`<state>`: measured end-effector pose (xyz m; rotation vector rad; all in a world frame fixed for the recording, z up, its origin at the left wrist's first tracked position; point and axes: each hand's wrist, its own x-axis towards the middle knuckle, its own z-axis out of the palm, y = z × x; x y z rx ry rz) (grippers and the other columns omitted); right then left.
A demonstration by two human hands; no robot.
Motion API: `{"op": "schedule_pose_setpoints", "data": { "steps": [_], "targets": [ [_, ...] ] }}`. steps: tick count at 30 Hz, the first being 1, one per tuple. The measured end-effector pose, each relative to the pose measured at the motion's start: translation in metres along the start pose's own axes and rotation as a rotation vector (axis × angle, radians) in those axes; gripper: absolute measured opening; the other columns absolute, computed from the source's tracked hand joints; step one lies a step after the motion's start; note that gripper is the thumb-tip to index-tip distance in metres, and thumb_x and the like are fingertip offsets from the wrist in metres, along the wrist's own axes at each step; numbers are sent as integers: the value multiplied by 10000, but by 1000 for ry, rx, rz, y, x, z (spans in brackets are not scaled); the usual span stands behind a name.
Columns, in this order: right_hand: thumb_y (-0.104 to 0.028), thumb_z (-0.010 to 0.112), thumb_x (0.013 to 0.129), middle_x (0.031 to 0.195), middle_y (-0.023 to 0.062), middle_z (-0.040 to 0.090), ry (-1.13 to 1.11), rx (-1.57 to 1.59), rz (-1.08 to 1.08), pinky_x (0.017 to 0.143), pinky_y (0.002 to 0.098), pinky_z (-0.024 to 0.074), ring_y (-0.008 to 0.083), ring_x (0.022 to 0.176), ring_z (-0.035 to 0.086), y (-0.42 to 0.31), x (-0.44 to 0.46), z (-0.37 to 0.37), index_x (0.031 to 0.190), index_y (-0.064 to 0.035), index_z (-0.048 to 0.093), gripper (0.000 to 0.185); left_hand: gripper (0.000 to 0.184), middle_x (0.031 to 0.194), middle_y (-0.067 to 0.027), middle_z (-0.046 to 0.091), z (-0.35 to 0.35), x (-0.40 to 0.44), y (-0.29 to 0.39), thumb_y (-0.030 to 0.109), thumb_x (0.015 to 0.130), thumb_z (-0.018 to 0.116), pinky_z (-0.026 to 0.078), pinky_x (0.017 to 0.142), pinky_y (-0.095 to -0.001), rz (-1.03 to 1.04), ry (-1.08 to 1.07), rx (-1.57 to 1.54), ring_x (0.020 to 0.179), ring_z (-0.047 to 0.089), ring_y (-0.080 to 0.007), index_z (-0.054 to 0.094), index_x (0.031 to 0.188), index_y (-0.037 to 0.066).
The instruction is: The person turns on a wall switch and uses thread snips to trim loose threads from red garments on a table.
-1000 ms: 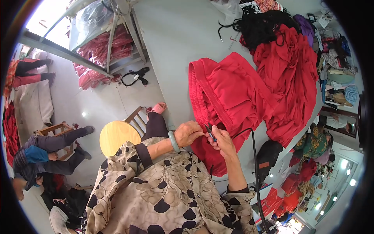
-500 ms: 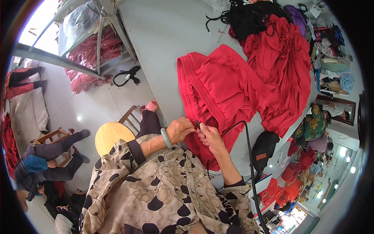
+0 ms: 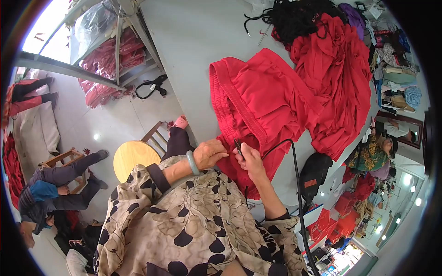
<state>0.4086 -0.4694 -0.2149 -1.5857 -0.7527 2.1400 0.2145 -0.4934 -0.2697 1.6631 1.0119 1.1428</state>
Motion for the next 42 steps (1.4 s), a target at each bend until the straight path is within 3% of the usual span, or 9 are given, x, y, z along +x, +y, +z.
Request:
{"op": "schedule_pose_setpoints", "data": {
  "steps": [1,3,8,10,13,20,26,33,42],
  "targets": [
    [-354,546,913,635,-57,442,-2,0,-1,433,146,285,8,520,368,5,1,0,959,-11,567,347,103,653,-118,530,-5,-2,5,87,754,667,421,564,-367,15,15,-4,618,526,-283,618,763,-3],
    [-289,593,893,645,-50,454,288,-522,-742,500,168,356,29,557,412,19,7,0,1049,12,559,341,97,650,-120,527,-24,-8,21,78,759,667,415,549,-352,-81,51,-10,599,520,-270,617,766,-5],
    [-198,616,860,758,22,591,486,-806,-610,604,228,438,80,650,516,-19,7,19,1067,-14,577,280,94,713,-127,576,-75,-65,-3,44,734,673,453,578,-352,-574,217,413,632,554,-286,630,806,2],
    [-190,618,856,741,44,596,555,-955,-774,595,244,439,92,648,514,-4,31,9,975,1,605,226,167,721,-112,595,-98,-60,4,53,737,660,462,575,-339,-356,423,1056,625,567,-285,626,897,19],
    [-215,612,861,727,112,618,571,-788,-754,574,298,461,165,614,586,-8,26,14,911,9,609,229,302,779,-110,610,-106,-48,9,66,767,650,462,559,-325,-201,384,1135,618,591,-247,574,1059,48],
    [-166,634,854,627,-55,458,522,-435,-714,499,209,332,26,570,374,-17,16,23,830,0,601,170,224,741,-87,608,1,10,23,148,873,612,465,502,-222,-720,272,-475,573,585,-105,501,910,-43],
    [-153,633,853,635,-57,467,519,-436,-721,496,207,330,25,572,377,-13,18,27,818,-3,599,157,276,581,-52,543,23,21,37,148,838,660,398,401,-251,-760,192,-118,496,535,-86,431,774,9],
    [-179,629,861,645,-36,493,495,-457,-765,508,212,366,32,578,399,6,32,29,839,-7,592,177,196,585,-178,551,26,9,30,63,802,638,414,417,-360,-304,327,318,539,579,-352,457,833,-8],
    [-193,627,862,621,-31,478,450,-383,-733,500,223,360,38,564,399,3,34,28,822,-13,587,189,127,643,-169,594,26,10,42,83,810,636,467,466,-364,-227,293,424,559,608,-322,564,898,25]
  ]
}}
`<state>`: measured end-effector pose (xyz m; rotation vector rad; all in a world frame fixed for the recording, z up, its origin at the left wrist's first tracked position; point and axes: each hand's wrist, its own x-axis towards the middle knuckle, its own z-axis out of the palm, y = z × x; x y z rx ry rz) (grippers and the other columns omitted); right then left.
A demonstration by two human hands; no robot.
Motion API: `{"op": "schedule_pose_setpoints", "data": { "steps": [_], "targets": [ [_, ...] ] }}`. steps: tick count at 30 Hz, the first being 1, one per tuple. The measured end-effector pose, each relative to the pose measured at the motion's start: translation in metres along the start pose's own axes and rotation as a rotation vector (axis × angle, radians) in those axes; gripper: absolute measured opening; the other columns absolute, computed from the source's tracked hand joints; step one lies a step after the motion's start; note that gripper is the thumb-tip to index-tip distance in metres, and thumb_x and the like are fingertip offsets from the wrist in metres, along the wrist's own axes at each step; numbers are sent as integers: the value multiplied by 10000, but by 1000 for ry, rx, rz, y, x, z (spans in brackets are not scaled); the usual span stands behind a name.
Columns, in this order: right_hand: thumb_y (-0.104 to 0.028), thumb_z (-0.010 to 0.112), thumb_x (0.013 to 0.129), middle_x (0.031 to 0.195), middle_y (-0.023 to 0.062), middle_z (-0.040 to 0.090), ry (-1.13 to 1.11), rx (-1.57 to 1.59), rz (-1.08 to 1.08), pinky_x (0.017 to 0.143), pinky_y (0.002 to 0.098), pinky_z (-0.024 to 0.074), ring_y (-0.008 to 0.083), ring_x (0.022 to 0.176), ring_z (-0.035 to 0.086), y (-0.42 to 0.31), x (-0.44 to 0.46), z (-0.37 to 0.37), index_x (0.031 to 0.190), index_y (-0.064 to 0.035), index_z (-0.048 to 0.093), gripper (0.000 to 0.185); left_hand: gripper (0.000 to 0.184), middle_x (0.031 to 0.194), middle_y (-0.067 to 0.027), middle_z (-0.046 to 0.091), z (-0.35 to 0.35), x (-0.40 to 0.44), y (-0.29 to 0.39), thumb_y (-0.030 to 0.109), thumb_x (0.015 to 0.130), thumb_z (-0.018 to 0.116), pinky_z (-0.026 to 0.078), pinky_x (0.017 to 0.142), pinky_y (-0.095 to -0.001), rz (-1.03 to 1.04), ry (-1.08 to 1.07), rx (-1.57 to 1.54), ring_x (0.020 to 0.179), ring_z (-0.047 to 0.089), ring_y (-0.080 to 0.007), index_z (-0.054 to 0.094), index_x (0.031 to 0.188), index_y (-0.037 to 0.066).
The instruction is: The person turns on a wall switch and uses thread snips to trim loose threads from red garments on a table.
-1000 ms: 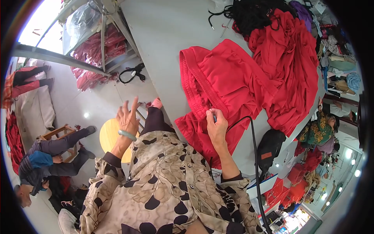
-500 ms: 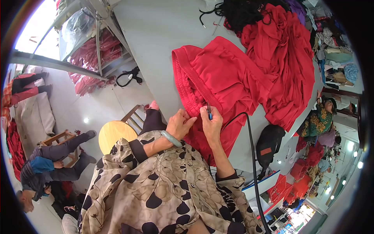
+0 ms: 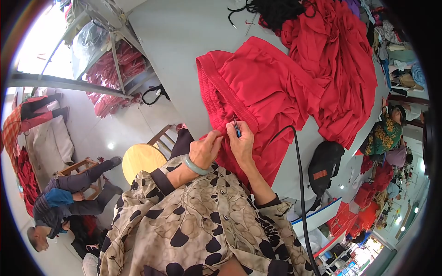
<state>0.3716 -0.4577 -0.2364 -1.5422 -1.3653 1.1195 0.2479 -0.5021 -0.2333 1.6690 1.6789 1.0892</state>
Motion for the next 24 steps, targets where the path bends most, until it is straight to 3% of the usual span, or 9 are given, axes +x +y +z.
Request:
{"op": "schedule_pose_setpoints", "data": {
  "steps": [7,10,12,13,15,17,18,20,24],
  "targets": [
    [-177,622,862,612,23,538,-19,9,-18,482,256,397,64,539,462,4,2,-1,828,6,579,190,116,683,-188,599,4,-5,-9,92,808,635,465,476,-361,51,-105,150,596,609,-334,575,888,33],
    [-172,624,859,605,16,523,-39,43,1,483,257,396,64,536,461,2,4,-2,830,9,582,189,105,643,-132,606,6,-4,-12,95,834,617,447,450,-333,59,-71,95,515,598,-268,567,884,18],
    [-186,615,866,603,11,519,-48,33,-3,484,254,394,64,538,463,2,6,-3,835,12,585,203,116,605,-28,571,8,-5,-20,120,879,588,399,415,-261,-222,-194,-347,449,519,-123,557,879,8],
    [-199,607,872,601,6,515,-61,20,-8,484,252,392,64,539,465,3,7,-4,839,15,588,218,116,605,-28,571,6,-5,-20,120,879,588,399,415,-261,-222,-196,-347,449,519,-123,557,879,8],
    [-220,587,886,603,1,515,-106,88,87,474,235,376,54,533,453,-2,8,-12,845,15,595,238,143,603,43,510,1,-4,-18,148,912,558,344,397,-193,-567,-286,-790,467,435,-25,550,881,9],
    [-323,486,936,604,-3,530,-184,437,271,432,187,320,28,491,412,-6,3,-26,854,8,617,365,146,602,40,514,-1,-4,-16,157,917,550,340,393,-183,-577,-300,-772,460,436,-25,547,890,14],
    [-323,486,936,604,-3,530,-183,435,275,432,187,320,28,491,412,-12,1,-36,854,8,617,365,149,602,38,518,-2,-5,-16,165,923,543,336,388,-173,-587,-313,-756,454,438,-25,544,898,18],
    [-385,413,955,592,4,543,-441,461,562,405,175,294,24,448,381,-26,-3,-54,855,4,625,454,138,608,29,506,-4,-5,-14,151,923,538,341,398,-184,-600,-328,-770,462,442,-37,530,903,16],
    [-447,385,956,597,11,549,-663,226,529,380,177,274,34,443,394,-5,-11,-58,875,8,631,524,136,615,21,494,-7,-2,-9,149,925,536,348,413,-194,-598,-329,-759,483,450,-48,517,907,15]
  ]
}}
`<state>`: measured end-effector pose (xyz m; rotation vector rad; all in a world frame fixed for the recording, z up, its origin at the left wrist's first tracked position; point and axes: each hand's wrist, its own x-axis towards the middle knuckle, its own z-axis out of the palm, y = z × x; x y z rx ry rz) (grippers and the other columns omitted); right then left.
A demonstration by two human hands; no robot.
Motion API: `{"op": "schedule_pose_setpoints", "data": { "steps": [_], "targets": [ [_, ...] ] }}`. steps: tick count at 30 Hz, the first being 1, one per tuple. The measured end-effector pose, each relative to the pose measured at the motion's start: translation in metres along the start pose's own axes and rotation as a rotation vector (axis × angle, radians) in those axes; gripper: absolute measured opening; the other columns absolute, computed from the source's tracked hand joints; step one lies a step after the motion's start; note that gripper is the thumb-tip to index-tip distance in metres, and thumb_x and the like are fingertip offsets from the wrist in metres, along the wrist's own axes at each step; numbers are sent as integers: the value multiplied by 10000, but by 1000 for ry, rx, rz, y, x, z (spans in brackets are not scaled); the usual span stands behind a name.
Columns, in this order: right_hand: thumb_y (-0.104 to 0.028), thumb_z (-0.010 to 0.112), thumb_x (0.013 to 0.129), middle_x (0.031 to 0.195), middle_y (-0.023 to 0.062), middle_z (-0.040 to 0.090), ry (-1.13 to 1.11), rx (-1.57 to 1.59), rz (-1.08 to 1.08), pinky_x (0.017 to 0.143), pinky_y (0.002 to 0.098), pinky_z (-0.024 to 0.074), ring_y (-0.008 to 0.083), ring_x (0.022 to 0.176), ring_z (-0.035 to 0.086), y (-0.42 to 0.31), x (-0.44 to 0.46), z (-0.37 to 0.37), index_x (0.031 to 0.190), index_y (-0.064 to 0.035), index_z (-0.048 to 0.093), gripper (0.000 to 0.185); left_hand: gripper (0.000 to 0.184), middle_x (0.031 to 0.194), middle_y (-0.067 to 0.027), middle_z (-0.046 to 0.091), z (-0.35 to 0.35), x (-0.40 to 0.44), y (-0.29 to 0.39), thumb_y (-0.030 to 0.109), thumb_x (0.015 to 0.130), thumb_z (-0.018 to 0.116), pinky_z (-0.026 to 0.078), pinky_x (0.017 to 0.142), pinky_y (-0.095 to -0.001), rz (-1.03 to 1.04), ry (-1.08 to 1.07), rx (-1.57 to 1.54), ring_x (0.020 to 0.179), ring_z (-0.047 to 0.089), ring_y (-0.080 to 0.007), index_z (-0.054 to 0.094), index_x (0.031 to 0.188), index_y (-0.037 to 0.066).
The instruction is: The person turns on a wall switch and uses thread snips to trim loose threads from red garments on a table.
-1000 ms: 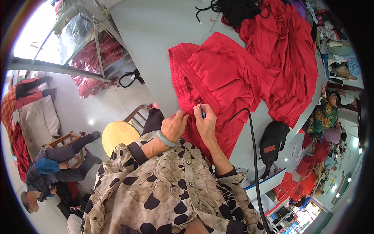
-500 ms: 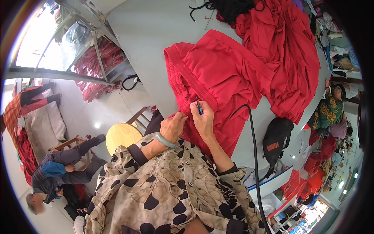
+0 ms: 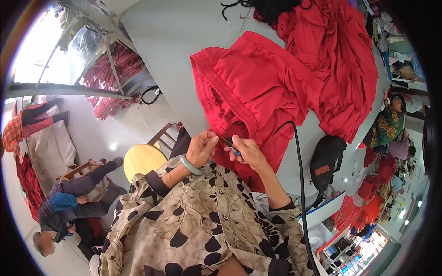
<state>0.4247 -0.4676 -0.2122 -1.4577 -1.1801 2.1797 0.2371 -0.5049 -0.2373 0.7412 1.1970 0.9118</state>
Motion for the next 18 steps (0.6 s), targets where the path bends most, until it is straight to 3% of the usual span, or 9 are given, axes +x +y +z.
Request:
{"op": "schedule_pose_setpoints", "data": {
  "steps": [5,18],
  "targets": [
    [-455,404,948,592,7,551,-59,-61,6,377,179,284,33,441,402,-1,8,-1,867,4,631,519,131,621,21,505,-2,-2,-3,150,925,537,347,423,-192,26,-5,-42,494,448,-45,522,901,23],
    [-444,453,935,592,-36,472,-86,250,110,389,165,254,21,451,359,2,17,1,857,-9,608,468,122,635,24,512,-4,-2,-6,132,922,540,350,451,-192,116,-17,-41,504,434,-38,526,868,23]
  ]
}}
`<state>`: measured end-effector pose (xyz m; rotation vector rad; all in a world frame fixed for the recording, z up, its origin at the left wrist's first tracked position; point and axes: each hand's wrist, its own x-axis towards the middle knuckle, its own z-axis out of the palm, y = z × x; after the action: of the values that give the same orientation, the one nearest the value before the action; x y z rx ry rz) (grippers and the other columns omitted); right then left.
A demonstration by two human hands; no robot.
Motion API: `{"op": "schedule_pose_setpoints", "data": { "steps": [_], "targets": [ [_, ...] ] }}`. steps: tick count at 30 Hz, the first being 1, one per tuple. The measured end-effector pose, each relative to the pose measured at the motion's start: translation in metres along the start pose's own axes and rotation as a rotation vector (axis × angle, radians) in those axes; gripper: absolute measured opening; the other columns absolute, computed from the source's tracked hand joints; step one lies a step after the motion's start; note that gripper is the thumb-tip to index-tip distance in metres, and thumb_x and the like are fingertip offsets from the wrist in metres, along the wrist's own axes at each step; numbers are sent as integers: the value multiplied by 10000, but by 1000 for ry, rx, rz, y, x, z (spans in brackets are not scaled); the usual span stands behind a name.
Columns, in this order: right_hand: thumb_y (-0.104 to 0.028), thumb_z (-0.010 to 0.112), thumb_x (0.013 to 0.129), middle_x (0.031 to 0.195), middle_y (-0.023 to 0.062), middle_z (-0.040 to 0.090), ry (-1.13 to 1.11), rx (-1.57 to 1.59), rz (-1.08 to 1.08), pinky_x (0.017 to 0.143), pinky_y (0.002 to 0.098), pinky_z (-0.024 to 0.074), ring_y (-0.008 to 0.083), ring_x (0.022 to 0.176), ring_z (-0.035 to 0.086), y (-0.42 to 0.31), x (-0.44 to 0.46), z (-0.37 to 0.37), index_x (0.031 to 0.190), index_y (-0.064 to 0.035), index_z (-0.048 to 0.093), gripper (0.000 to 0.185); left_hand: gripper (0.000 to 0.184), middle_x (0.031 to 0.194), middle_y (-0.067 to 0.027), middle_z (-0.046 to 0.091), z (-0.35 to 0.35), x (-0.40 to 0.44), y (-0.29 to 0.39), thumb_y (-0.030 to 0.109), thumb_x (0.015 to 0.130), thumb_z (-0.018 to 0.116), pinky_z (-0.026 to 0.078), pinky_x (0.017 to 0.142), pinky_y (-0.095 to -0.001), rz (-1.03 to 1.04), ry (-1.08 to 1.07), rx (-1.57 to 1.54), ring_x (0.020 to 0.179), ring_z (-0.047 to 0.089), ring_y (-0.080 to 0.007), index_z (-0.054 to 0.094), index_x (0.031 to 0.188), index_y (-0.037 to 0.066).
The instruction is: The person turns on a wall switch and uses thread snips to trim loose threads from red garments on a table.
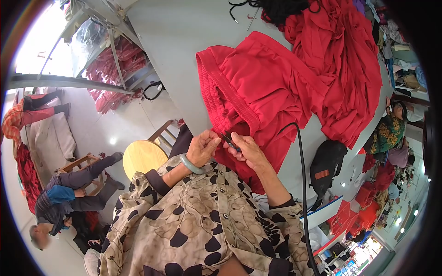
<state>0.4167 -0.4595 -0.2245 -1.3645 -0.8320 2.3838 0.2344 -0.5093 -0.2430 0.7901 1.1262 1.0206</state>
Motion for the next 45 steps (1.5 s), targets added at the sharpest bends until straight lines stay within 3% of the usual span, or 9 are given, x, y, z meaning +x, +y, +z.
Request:
{"op": "schedule_pose_setpoints", "data": {
  "steps": [5,10,16,24,32,34,37,40,45],
  "targets": [
    [-399,454,947,605,-51,455,17,46,0,396,158,247,11,458,343,6,-4,7,878,-27,596,404,119,643,23,515,-1,-2,1,125,920,541,359,463,-192,-10,4,12,514,438,-39,527,863,21],
    [-374,456,952,598,-67,420,202,-272,-248,406,159,222,1,465,306,24,5,13,843,-36,584,378,114,644,21,510,-3,-1,-1,119,919,540,362,468,-190,-3,-13,7,518,441,-39,527,863,20],
    [-357,442,959,613,-65,417,64,94,-98,411,160,227,6,477,299,10,-4,11,893,-26,564,359,88,609,27,489,-6,-1,-10,98,906,551,364,467,-201,52,62,93,514,436,-43,528,865,23],
    [-397,400,966,611,-44,435,139,-40,-91,402,157,233,8,469,316,6,-10,20,924,1,570,435,134,606,25,521,-8,1,-14,128,909,557,341,449,-199,-32,248,195,503,433,-39,567,905,-6],
    [-413,410,959,585,-24,454,86,-162,-10,379,168,236,19,446,340,-5,2,25,878,15,589,471,120,627,-46,576,-10,-3,-9,104,885,583,393,462,-232,232,293,462,508,505,-85,585,904,-15],
    [-492,423,931,567,-19,466,117,-262,-4,373,187,271,33,443,373,-5,6,24,847,3,597,531,78,674,-116,610,-10,-2,-5,46,835,608,431,470,-280,453,289,627,522,575,-181,586,892,-2],
    [-469,432,936,584,-16,469,46,-134,45,365,178,258,32,439,372,-9,8,23,849,2,589,504,106,704,-138,617,-19,3,-8,5,776,626,454,486,-322,670,200,785,549,593,-258,590,875,18],
    [-444,440,940,609,-20,472,54,77,123,355,168,244,27,440,373,-13,9,23,869,1,582,472,109,633,-80,587,-21,3,-12,48,739,631,445,460,-341,673,228,822,537,580,-247,604,840,80],
    [-432,440,944,635,-32,458,88,83,149,373,159,261,23,475,370,-13,7,27,917,0,573,453,131,602,-64,547,-25,5,-13,37,710,610,426,451,-340,701,166,840,515,553,-235,588,831,82]
  ]
}}
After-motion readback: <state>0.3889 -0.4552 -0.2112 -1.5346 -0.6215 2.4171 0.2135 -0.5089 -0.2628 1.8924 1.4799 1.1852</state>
